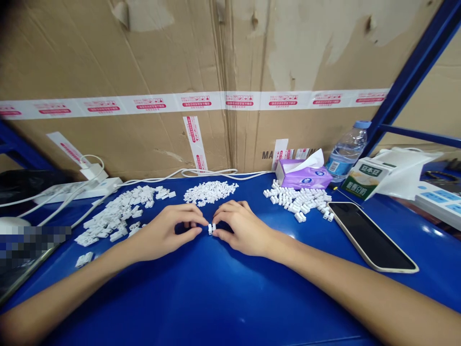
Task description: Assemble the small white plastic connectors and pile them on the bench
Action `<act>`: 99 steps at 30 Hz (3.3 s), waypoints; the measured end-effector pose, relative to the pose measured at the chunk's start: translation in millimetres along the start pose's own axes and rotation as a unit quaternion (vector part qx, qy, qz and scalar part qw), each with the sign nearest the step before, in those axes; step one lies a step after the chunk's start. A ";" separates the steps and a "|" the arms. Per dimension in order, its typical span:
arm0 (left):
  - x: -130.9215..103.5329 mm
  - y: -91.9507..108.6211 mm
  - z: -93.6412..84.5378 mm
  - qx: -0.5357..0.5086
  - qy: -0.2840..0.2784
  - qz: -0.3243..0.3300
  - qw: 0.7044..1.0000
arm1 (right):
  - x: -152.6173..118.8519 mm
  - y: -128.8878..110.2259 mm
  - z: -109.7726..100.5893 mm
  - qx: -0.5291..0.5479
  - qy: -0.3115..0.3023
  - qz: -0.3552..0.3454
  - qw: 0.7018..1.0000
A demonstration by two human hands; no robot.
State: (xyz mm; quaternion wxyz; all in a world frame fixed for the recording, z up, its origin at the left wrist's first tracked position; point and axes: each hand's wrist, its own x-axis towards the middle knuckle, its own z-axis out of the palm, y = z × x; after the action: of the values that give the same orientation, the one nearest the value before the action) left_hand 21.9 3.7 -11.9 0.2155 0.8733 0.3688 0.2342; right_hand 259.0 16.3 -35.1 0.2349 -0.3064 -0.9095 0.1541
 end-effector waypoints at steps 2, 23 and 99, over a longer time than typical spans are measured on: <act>-3.8 0.3 -4.9 0.022 -0.027 0.036 0.999 | -0.1 0.0 0.0 -0.003 0.002 0.000 1.000; -5.4 6.9 -2.9 0.039 -0.056 0.022 0.997 | 0.3 -1.7 -0.5 -0.004 0.011 -0.002 1.000; -21.1 2.6 33.7 0.251 -0.022 -0.052 0.966 | -5.1 39.3 -80.1 -0.294 -0.126 0.125 0.939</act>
State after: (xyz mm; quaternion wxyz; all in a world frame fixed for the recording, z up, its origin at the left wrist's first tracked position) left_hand 29.3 -20.5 -42.6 0.0089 0.8838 0.4563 0.1035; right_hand 323.5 54.1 14.0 -0.0029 -0.4512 -0.8907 -0.0543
